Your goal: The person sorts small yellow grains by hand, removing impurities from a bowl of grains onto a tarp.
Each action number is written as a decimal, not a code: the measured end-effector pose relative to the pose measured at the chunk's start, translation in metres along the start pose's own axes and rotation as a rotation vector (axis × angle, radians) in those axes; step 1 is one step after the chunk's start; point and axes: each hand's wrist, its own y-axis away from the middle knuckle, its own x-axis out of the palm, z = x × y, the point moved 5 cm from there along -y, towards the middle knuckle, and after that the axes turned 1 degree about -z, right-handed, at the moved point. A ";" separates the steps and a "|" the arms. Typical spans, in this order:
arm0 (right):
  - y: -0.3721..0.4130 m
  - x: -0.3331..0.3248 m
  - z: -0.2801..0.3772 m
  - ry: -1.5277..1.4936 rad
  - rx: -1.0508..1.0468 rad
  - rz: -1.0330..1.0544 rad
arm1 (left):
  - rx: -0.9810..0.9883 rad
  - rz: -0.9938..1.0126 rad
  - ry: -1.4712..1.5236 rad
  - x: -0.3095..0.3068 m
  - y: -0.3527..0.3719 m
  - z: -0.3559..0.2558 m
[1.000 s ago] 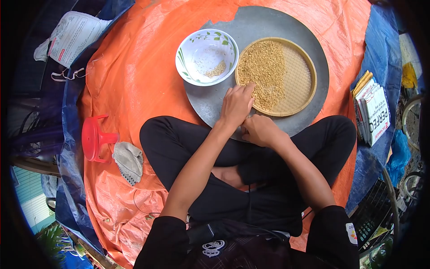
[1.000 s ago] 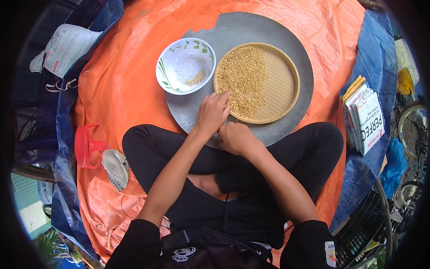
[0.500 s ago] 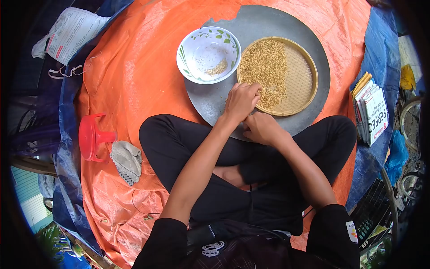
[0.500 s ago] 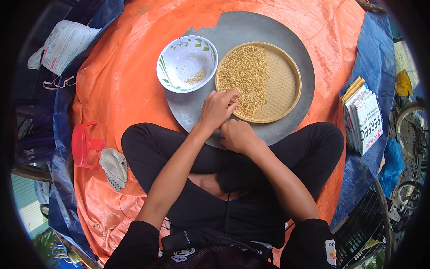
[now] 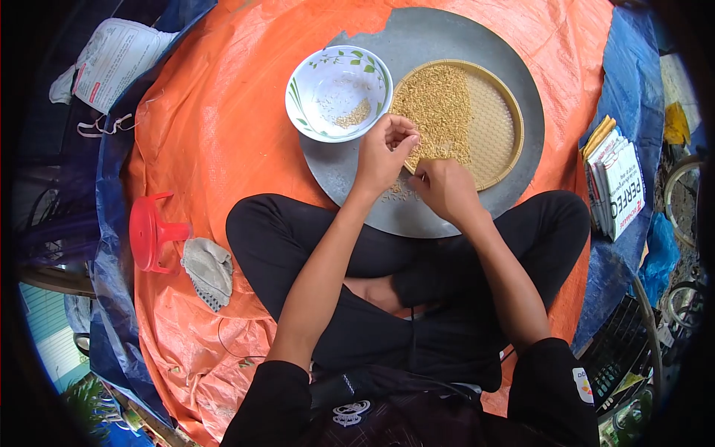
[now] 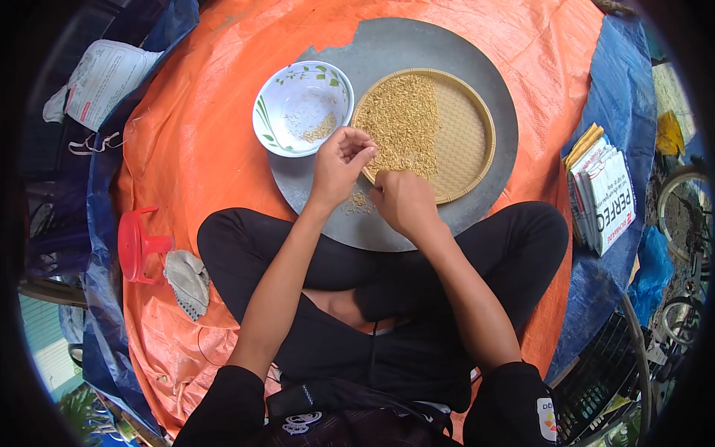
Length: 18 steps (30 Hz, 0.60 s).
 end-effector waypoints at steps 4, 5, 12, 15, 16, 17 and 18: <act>-0.009 -0.020 -0.007 -0.225 0.098 -0.212 | -0.047 0.043 0.188 -0.003 -0.002 -0.012; -0.010 -0.022 -0.005 -0.275 0.080 -0.220 | -0.050 0.056 0.209 -0.002 -0.001 -0.016; -0.012 -0.028 0.002 -0.454 0.040 -0.231 | 0.031 0.086 -0.048 -0.003 0.002 -0.032; -0.012 -0.027 0.002 -0.505 0.033 -0.267 | 0.043 0.082 -0.040 -0.004 0.001 -0.030; -0.012 -0.028 0.002 -0.509 0.028 -0.278 | 0.040 0.087 -0.028 -0.004 0.001 -0.030; -0.011 -0.028 0.002 -0.494 0.030 -0.279 | 0.036 0.092 -0.015 -0.004 0.001 -0.029; -0.011 -0.030 0.002 -0.479 0.033 -0.279 | 0.031 0.097 -0.002 -0.004 0.001 -0.030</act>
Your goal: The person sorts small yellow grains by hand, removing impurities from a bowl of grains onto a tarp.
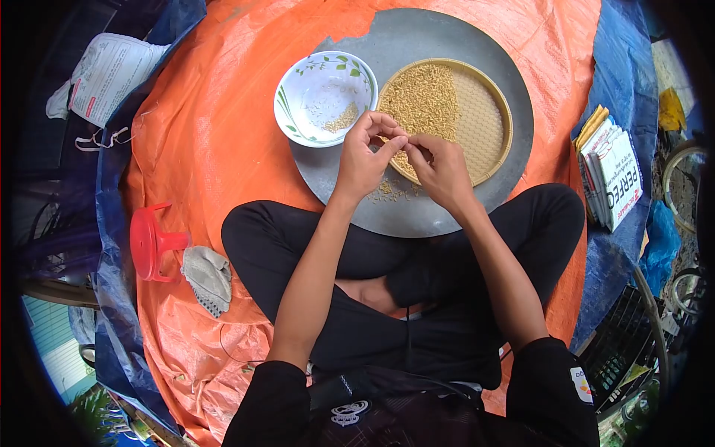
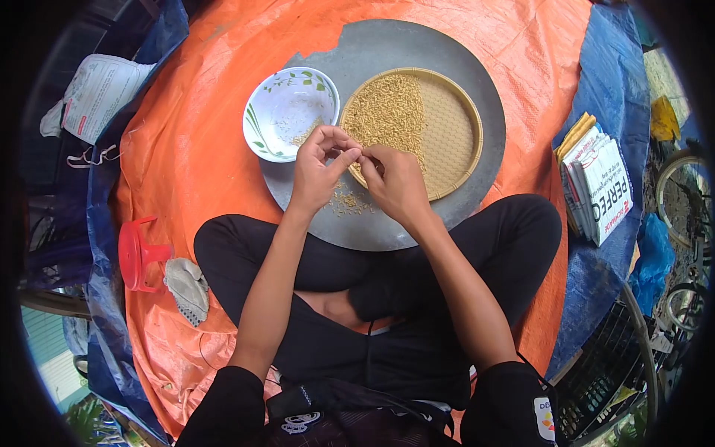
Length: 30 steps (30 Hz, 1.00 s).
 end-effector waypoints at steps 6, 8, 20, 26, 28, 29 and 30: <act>0.000 -0.002 -0.001 -0.056 0.014 0.015 | 0.025 0.086 -0.062 -0.006 -0.002 -0.021; 0.000 0.000 -0.003 -0.090 0.005 0.027 | 0.069 0.099 -0.191 -0.012 -0.002 -0.031; 0.002 0.000 0.012 -0.043 -0.113 0.069 | 0.168 0.134 -0.391 -0.010 0.004 -0.047; 0.003 0.001 0.015 -0.027 -0.149 0.074 | 0.198 0.144 -0.434 -0.008 0.005 -0.048; 0.003 0.000 0.016 -0.015 -0.154 0.086 | 0.211 0.149 -0.444 -0.008 0.005 -0.049; 0.003 0.001 0.016 -0.012 -0.164 0.087 | 0.219 0.151 -0.444 -0.008 0.004 -0.049; 0.003 0.001 0.016 -0.010 -0.172 0.087 | 0.227 0.153 -0.444 -0.007 0.005 -0.050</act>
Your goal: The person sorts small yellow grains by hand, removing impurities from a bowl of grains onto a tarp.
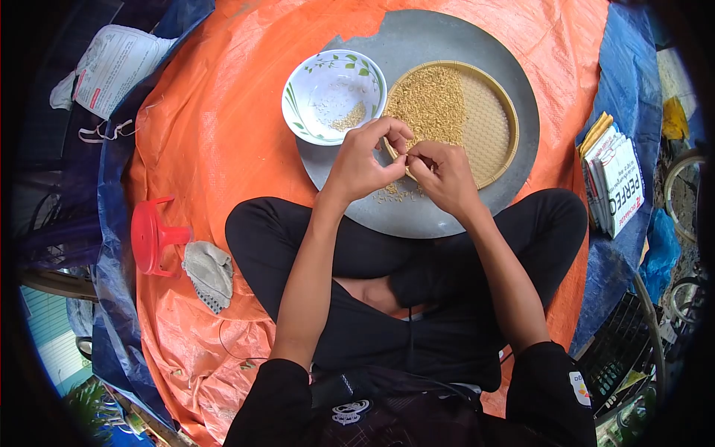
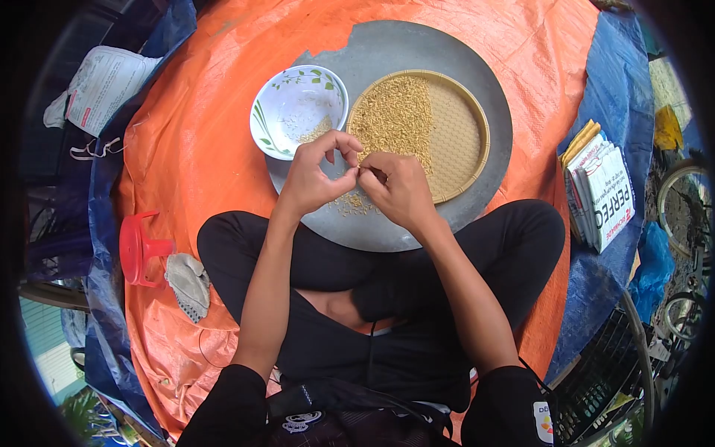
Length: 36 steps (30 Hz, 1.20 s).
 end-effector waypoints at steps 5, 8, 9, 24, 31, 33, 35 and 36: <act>0.001 0.001 0.001 0.004 -0.016 0.015 | -0.014 0.026 -0.012 0.001 0.001 -0.001; 0.002 0.001 0.002 0.006 -0.018 0.014 | -0.016 0.043 -0.016 0.001 0.002 -0.002; 0.002 0.001 0.000 0.008 -0.019 0.016 | -0.015 0.051 -0.018 0.001 0.002 -0.002; 0.005 0.007 -0.027 -0.132 0.182 0.053 | 0.092 0.000 -0.164 0.010 0.008 -0.011; 0.009 0.018 -0.042 -0.517 0.483 0.133 | 0.173 0.004 -0.216 0.017 0.010 -0.009; 0.010 0.018 -0.044 -0.555 0.490 0.139 | 0.198 -0.003 -0.226 0.017 0.010 -0.009; 0.011 0.020 -0.045 -0.584 0.503 0.146 | 0.197 0.000 -0.222 0.017 0.010 -0.009; 0.011 0.021 -0.045 -0.593 0.510 0.148 | 0.187 0.005 -0.212 0.015 0.009 -0.008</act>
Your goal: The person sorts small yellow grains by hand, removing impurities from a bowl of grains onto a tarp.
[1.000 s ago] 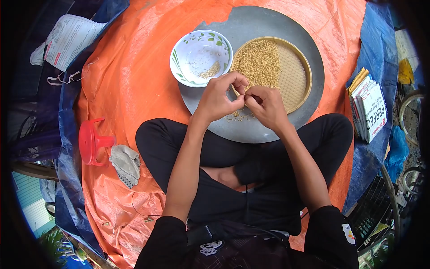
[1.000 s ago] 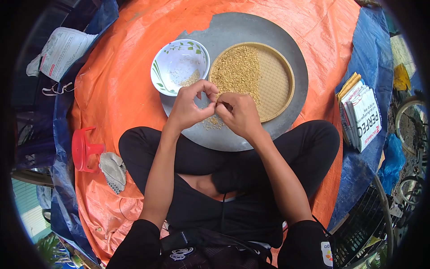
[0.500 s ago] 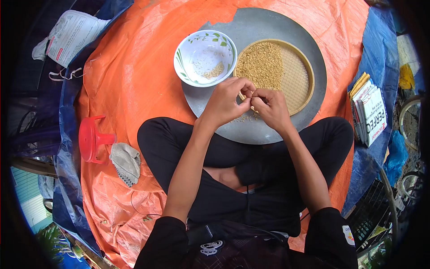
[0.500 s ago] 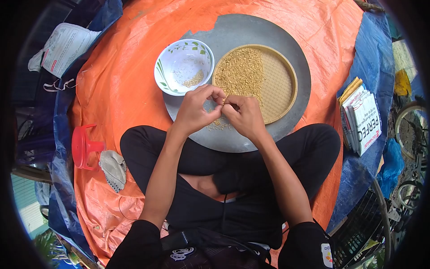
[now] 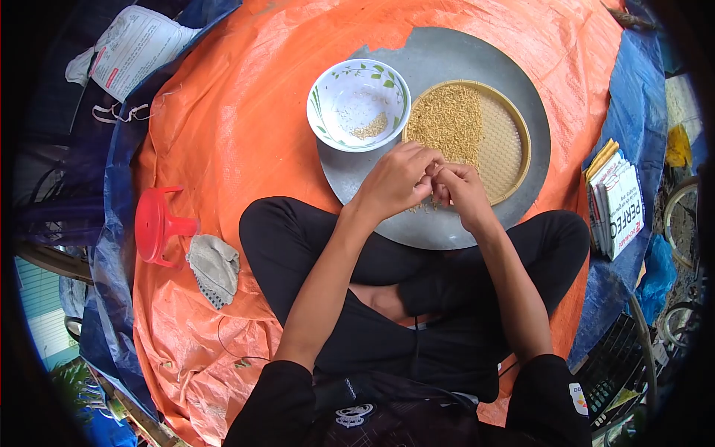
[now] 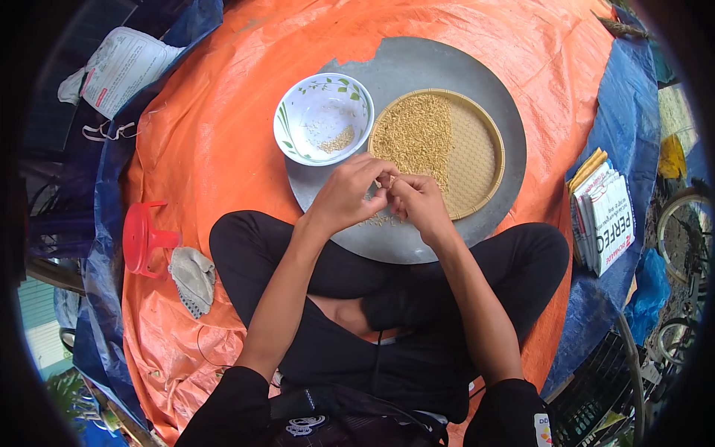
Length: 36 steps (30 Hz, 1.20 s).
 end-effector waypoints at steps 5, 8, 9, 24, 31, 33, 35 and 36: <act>0.001 0.002 0.009 -0.028 -0.034 0.025 | -0.098 0.024 0.066 -0.011 -0.002 0.001; 0.000 -0.001 0.010 -0.040 -0.068 0.025 | -0.141 0.010 0.103 -0.012 -0.001 0.003; 0.000 -0.001 0.010 -0.039 -0.073 0.026 | -0.146 -0.008 0.123 -0.012 -0.001 0.004; 0.002 0.006 0.013 -0.050 -0.114 0.101 | -0.196 0.024 0.212 -0.025 -0.004 -0.002; 0.001 0.006 0.007 -0.058 -0.103 0.104 | -0.178 0.050 0.171 -0.024 -0.002 -0.008; 0.000 0.005 0.004 -0.031 -0.092 0.107 | -0.127 0.047 0.145 -0.022 -0.001 -0.008; 0.000 0.005 0.002 -0.006 -0.080 0.110 | -0.086 0.056 0.087 -0.021 0.000 -0.010; 0.001 0.007 0.002 0.006 -0.074 0.112 | -0.070 0.065 0.042 -0.022 -0.001 -0.013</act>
